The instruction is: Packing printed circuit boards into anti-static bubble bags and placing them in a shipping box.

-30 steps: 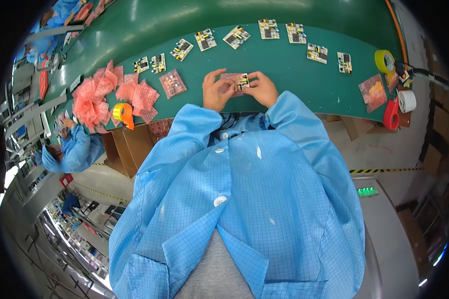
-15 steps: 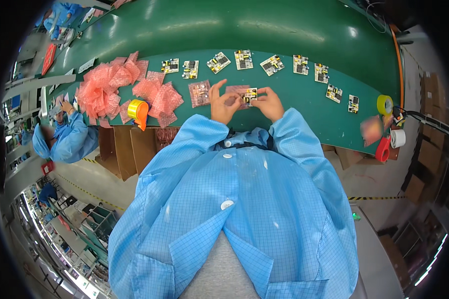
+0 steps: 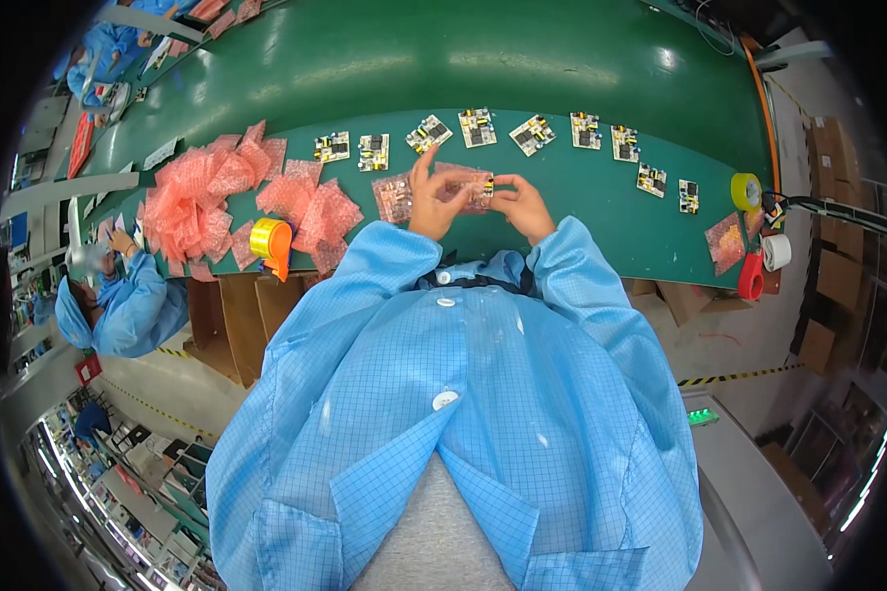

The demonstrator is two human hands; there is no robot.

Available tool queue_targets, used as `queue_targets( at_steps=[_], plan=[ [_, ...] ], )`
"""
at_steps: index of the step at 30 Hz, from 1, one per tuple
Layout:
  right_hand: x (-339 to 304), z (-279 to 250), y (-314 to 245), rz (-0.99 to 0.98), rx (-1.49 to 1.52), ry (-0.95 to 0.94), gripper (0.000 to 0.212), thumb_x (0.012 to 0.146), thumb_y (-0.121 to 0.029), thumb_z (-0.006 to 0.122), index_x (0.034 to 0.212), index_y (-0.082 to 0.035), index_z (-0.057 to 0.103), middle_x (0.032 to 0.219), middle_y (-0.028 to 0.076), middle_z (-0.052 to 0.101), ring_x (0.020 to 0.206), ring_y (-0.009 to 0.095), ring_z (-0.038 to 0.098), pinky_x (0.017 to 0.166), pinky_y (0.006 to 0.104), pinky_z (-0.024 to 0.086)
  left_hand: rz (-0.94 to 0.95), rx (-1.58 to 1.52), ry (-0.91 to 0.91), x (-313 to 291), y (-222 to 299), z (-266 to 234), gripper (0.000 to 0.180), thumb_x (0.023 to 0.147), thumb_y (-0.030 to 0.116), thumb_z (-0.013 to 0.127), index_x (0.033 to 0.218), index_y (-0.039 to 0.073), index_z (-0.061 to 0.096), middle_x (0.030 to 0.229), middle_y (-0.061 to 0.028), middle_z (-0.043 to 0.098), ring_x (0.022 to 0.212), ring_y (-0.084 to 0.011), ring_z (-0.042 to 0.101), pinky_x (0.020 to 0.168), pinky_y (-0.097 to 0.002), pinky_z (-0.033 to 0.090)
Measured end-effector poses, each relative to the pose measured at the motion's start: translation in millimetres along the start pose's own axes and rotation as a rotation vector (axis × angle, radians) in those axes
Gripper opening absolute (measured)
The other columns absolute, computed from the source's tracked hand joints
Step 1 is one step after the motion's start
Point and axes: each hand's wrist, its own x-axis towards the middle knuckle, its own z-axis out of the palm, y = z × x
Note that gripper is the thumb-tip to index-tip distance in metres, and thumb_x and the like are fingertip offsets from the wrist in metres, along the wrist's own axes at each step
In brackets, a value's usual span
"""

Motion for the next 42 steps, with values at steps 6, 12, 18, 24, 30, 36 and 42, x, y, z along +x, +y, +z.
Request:
queue_targets(
  at_steps=[6,12,18,24,30,36,42],
  plan=[
    [-3.4,3.9,-0.2,-0.096,0.271,-0.132,0.041,0.086,-0.009,0.064,0.124,-0.007,0.048,0.096,0.001,0.064,0.066,0.006,0.048,0.059,0.0196,0.038,-0.714,-0.987,0.382,20.4,-4.3,-42.3,0.027,0.094,0.018,0.051,0.119,0.006,0.051,0.13,-0.0105,0.049,0.122,-0.0253,0.047,0.093,-0.0393,0.045],
    [-5.4,19.3,-9.4,-0.06,0.327,-0.31,0.043,0.088,-0.01,0.063,0.127,-0.008,0.046,0.101,0.001,0.064,0.068,0.006,0.048,0.062,0.0194,0.04,-0.858,-1.088,-0.44,-2.9,-9.5,-53.6,0.037,0.098,0.024,0.045,0.128,0.001,0.05,0.121,-0.0127,0.058,0.11,-0.0272,0.058,0.089,-0.045,0.052],
    [-9.0,27.4,-8.7,-0.023,0.281,-0.35,0.043,0.088,-0.009,0.063,0.127,-0.007,0.046,0.103,0.001,0.064,0.069,0.006,0.049,0.063,0.0201,0.041,-0.887,-1.281,-0.44,-18.4,-28.4,-41.5,0.042,0.097,0.031,0.045,0.129,0.002,0.049,0.121,-0.0145,0.059,0.108,-0.0292,0.06,0.087,-0.0466,0.054],
    [-10.7,26.4,-2.2,-0.015,0.349,-0.424,0.042,0.088,-0.01,0.064,0.126,-0.006,0.046,0.101,0.001,0.063,0.071,0.006,0.051,0.063,0.0203,0.042,-1.102,-1.57,-0.417,-19.5,-30.3,-47.9,0.042,0.098,0.031,0.045,0.128,0.003,0.051,0.121,-0.016,0.059,0.104,-0.0306,0.062,0.085,-0.0461,0.055],
    [-12.4,36.3,-9.3,-0.028,0.31,-0.466,0.042,0.088,-0.011,0.063,0.127,-0.006,0.046,0.095,0.001,0.064,0.066,0.005,0.05,0.059,0.0183,0.039,-0.782,-1.411,-0.416,-31.0,-41.4,-48.1,0.042,0.098,0.028,0.043,0.126,-0.002,0.05,0.119,-0.0167,0.06,0.102,-0.0287,0.063,0.087,-0.0405,0.055],
    [-14.4,45.2,-15.2,-0.098,0.232,-0.428,0.044,0.088,-0.012,0.063,0.128,-0.006,0.046,0.089,0.0,0.065,0.066,0.003,0.051,0.056,0.0177,0.037,-0.911,-1.357,-0.332,-25.5,-16.6,-58.4,0.04,0.096,0.025,0.051,0.128,0.002,0.049,0.12,-0.0133,0.06,0.104,-0.0246,0.062,0.085,-0.0388,0.055],
    [-13.3,54.5,-20.5,-0.083,0.189,-0.412,0.045,0.088,-0.012,0.063,0.129,-0.005,0.045,0.089,0.0,0.066,0.063,0.002,0.05,0.053,0.0165,0.036,-0.836,-1.319,-0.344,-30.2,12.5,-73.0,0.043,0.095,0.029,0.051,0.129,0.002,0.048,0.118,-0.0136,0.06,0.104,-0.025,0.062,0.085,-0.0387,0.055]
  ],
)
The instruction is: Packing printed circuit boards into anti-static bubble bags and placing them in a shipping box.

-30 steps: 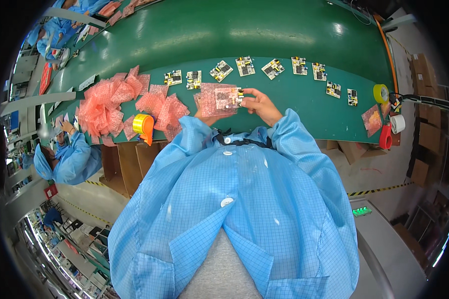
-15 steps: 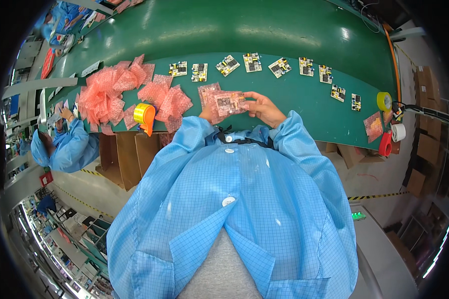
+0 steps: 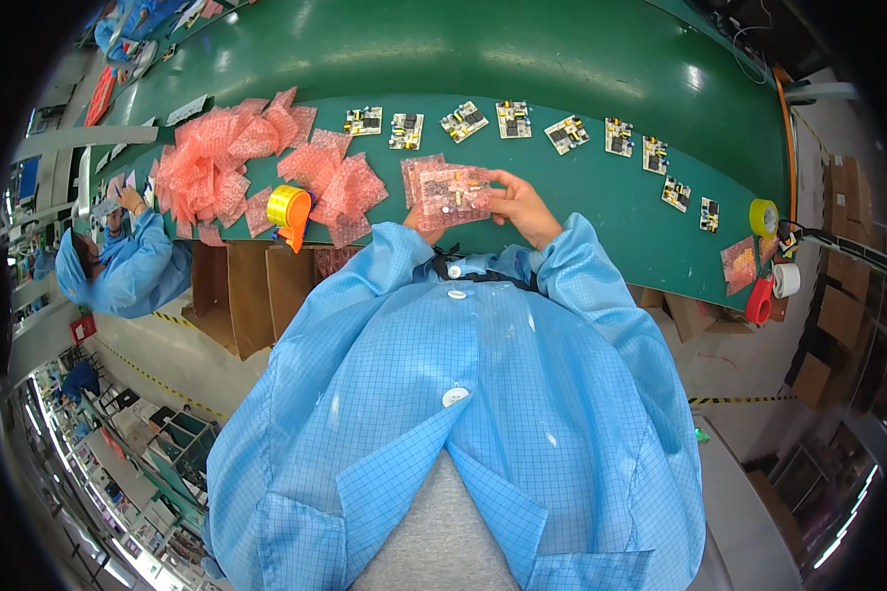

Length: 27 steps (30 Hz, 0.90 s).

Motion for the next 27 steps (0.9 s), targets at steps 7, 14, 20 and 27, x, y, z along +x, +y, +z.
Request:
queue_targets(
  at_steps=[7,14,20,27],
  plan=[
    [2.0,6.1,4.2,0.046,0.105,-0.039,0.046,0.087,-0.01,0.065,0.128,-0.004,0.046,0.087,0.001,0.067,0.062,0.003,0.05,0.054,0.0176,0.037,-0.105,-0.064,0.024,1.6,-18.3,-35.0,0.041,0.094,0.032,0.053,0.127,0.007,0.05,0.115,-0.0104,0.061,0.097,-0.0221,0.063,0.077,-0.0356,0.054],
    [5.2,8.7,9.2,0.04,0.132,-0.002,0.044,0.086,-0.008,0.063,0.128,-0.002,0.047,0.094,0.002,0.068,0.066,0.003,0.054,0.054,0.0167,0.039,-0.045,-0.232,-0.007,16.6,-32.8,-57.9,0.034,0.095,0.029,0.052,0.122,0.007,0.054,0.114,-0.009,0.062,0.094,-0.0227,0.062,0.078,-0.0341,0.052],
    [39.6,-49.0,17.8,0.115,-0.168,-0.095,0.046,0.083,-0.011,0.065,0.126,-0.002,0.051,0.099,0.001,0.068,0.07,0.002,0.054,0.056,0.0181,0.04,-0.001,-0.241,0.41,23.7,-39.2,-94.0,0.038,0.098,0.034,0.047,0.121,0.004,0.052,0.113,-0.0139,0.062,0.096,-0.0255,0.063,0.081,-0.0367,0.053],
    [131.8,-146.9,43.3,0.17,-0.595,-0.37,0.039,0.074,0.0,0.066,0.113,-0.001,0.062,0.095,0.009,0.07,0.085,0.016,0.065,0.072,0.0315,0.052,0.454,1.009,0.898,21.8,-36.0,-128.6,0.038,0.085,0.023,0.068,0.111,-0.001,0.055,0.104,-0.0169,0.062,0.097,-0.0264,0.059,0.083,-0.0367,0.048]
  ],
)
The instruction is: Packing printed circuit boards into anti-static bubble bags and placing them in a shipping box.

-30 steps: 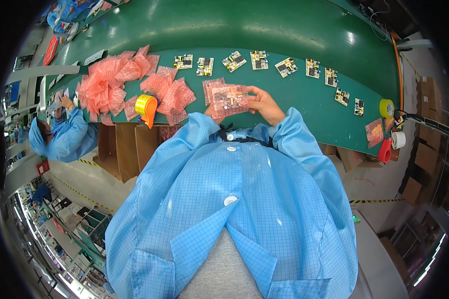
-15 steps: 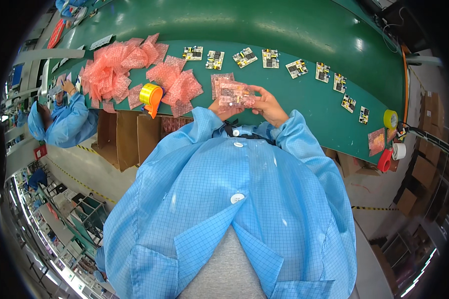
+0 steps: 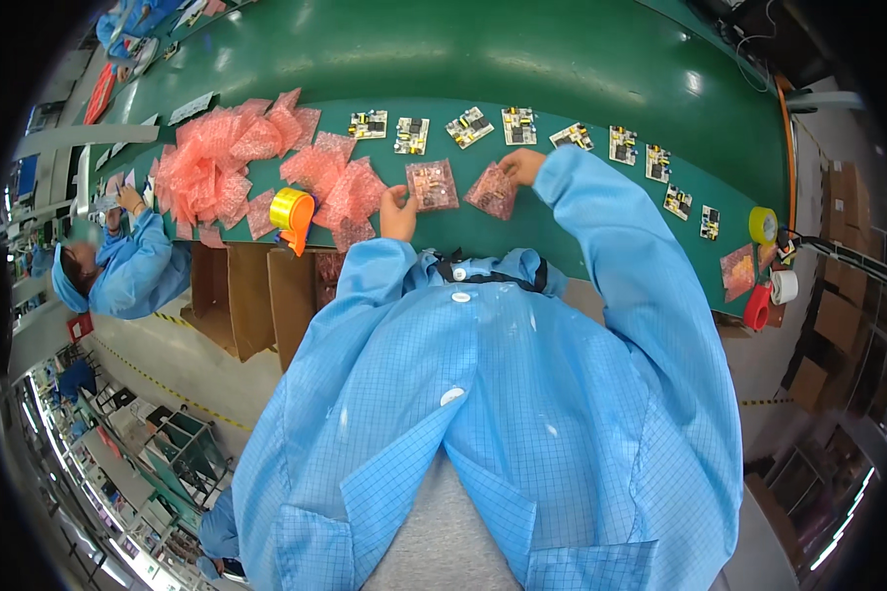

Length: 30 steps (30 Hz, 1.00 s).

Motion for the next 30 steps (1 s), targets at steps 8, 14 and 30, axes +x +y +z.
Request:
queue_targets(
  at_steps=[8,14,30],
  plan=[
    [62.0,27.8,-44.3,-0.068,-0.475,0.391,0.028,0.082,-0.007,0.062,0.109,-0.003,0.065,0.102,0.013,0.069,0.094,0.022,0.067,0.084,0.0328,0.053,0.066,0.007,-0.117,-0.7,-7.1,1.1,0.039,0.073,0.009,0.064,0.111,0.003,0.058,0.087,-0.0104,0.063,0.075,-0.0184,0.06,0.07,-0.0313,0.049],
    [16.9,92.9,-17.2,0.031,-0.259,1.006,0.038,0.082,-0.029,0.069,0.106,-0.001,0.059,0.097,0.015,0.067,0.088,0.026,0.066,0.079,0.0362,0.052,0.244,0.235,-0.128,-2.5,6.8,0.7,0.04,0.07,0.009,0.066,0.11,0.008,0.061,0.11,-0.0148,0.06,0.102,-0.0288,0.058,0.089,-0.0375,0.045],
    [-44.3,105.1,116.3,-0.055,0.193,0.816,0.011,0.084,-0.009,0.063,0.092,-0.004,0.058,0.072,0.007,0.061,0.061,0.015,0.057,0.055,0.0293,0.048,0.239,1.083,0.258,50.3,62.3,-87.7,0.069,0.072,0.041,0.073,0.126,0.004,0.049,0.116,-0.0195,0.058,0.111,-0.0361,0.052,0.095,-0.0474,0.041]
  ],
)
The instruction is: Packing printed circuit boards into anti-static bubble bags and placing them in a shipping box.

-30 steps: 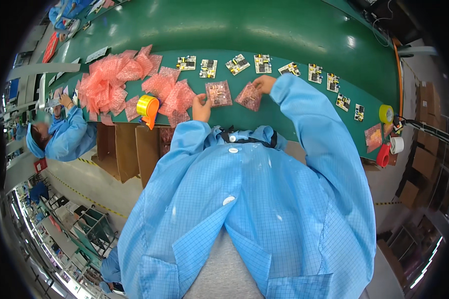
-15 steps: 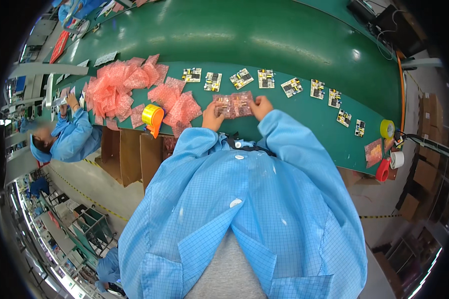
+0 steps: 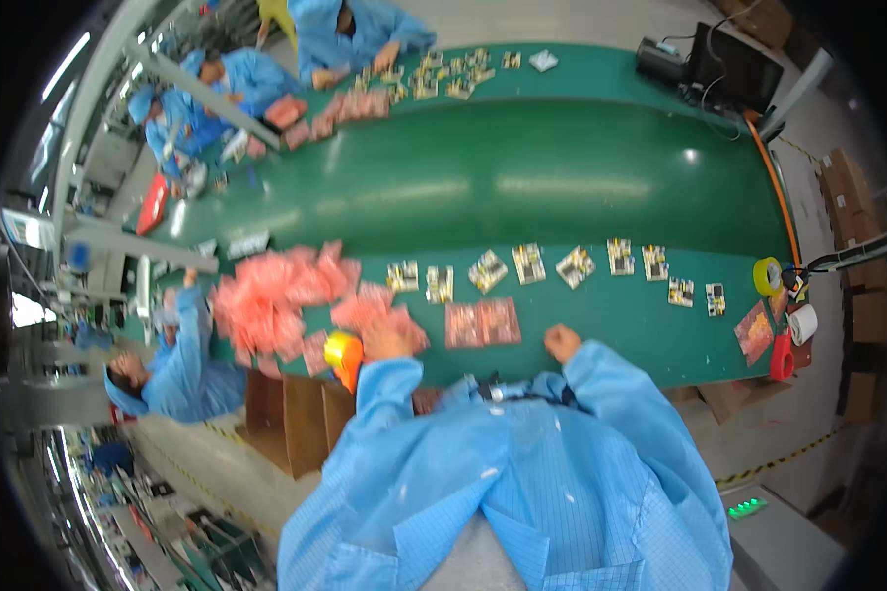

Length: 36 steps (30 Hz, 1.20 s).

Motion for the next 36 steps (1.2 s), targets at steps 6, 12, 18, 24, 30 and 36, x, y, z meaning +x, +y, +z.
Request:
queue_targets(
  at_steps=[6,12,18,24,30,36],
  plan=[
    [-69.1,-33.0,1.7,0.196,0.183,0.099,0.009,0.089,-0.011,0.055,0.096,-0.004,0.056,0.076,0.011,0.067,0.058,0.016,0.061,0.052,0.028,0.049,-0.141,0.036,-0.199,5.1,-17.8,28.5,0.043,0.075,0.036,0.071,0.108,0.012,0.06,0.108,-0.0109,0.065,0.106,-0.0306,0.058,0.094,-0.0503,0.036],
    [-64.1,-69.3,8.9,0.084,0.358,0.281,0.012,0.091,-0.016,0.059,0.097,-0.006,0.057,0.075,0.01,0.065,0.058,0.015,0.058,0.049,0.0288,0.046,0.034,-0.32,-0.127,22.8,-46.6,43.4,0.03,0.081,0.028,0.067,0.1,0.005,0.066,0.088,-0.0179,0.068,0.076,-0.0374,0.064,0.071,-0.0479,0.05],
    [-72.6,-170.9,24.5,0.089,0.019,0.905,0.026,0.079,-0.009,0.066,0.102,-0.006,0.056,0.081,0.006,0.062,0.07,0.016,0.059,0.066,0.0304,0.05,0.503,-0.745,-0.007,-16.4,134.8,-49.9,0.017,0.078,0.008,0.066,0.094,0.001,0.063,0.088,-0.015,0.06,0.085,-0.0334,0.057,0.075,-0.0403,0.046],
    [-66.4,-291.8,6.2,0.15,-0.151,1.18,0.047,0.07,-0.01,0.074,0.111,-0.003,0.052,0.103,0.013,0.058,0.09,0.023,0.059,0.081,0.0363,0.049,0.962,-0.764,-0.34,-86.6,266.7,2.3,0.036,0.07,0.009,0.071,0.104,0.006,0.058,0.103,-0.0138,0.057,0.097,-0.0335,0.055,0.084,-0.0436,0.042],
    [-61.3,-380.8,14.1,0.224,-0.618,1.332,0.08,0.06,-0.023,0.084,0.126,0.001,0.044,0.115,0.018,0.05,0.109,0.038,0.047,0.096,0.0471,0.039,1.052,-0.32,-0.597,-158.9,306.5,35.9,0.074,0.067,0.024,0.074,0.135,0.017,0.045,0.125,-0.0141,0.046,0.115,-0.0354,0.044,0.085,-0.0502,0.04],
    [-70.9,-409.6,2.7,0.612,-0.703,0.982,0.093,0.053,-0.056,0.084,0.124,-0.004,0.051,0.118,0.02,0.058,0.107,0.037,0.056,0.094,0.0443,0.046,0.814,-0.347,-0.477,-172.1,321.0,46.9,0.051,0.069,0.024,0.072,0.117,0.016,0.057,0.112,-0.0145,0.047,0.109,-0.0363,0.045,0.081,-0.0507,0.04]
  ],
)
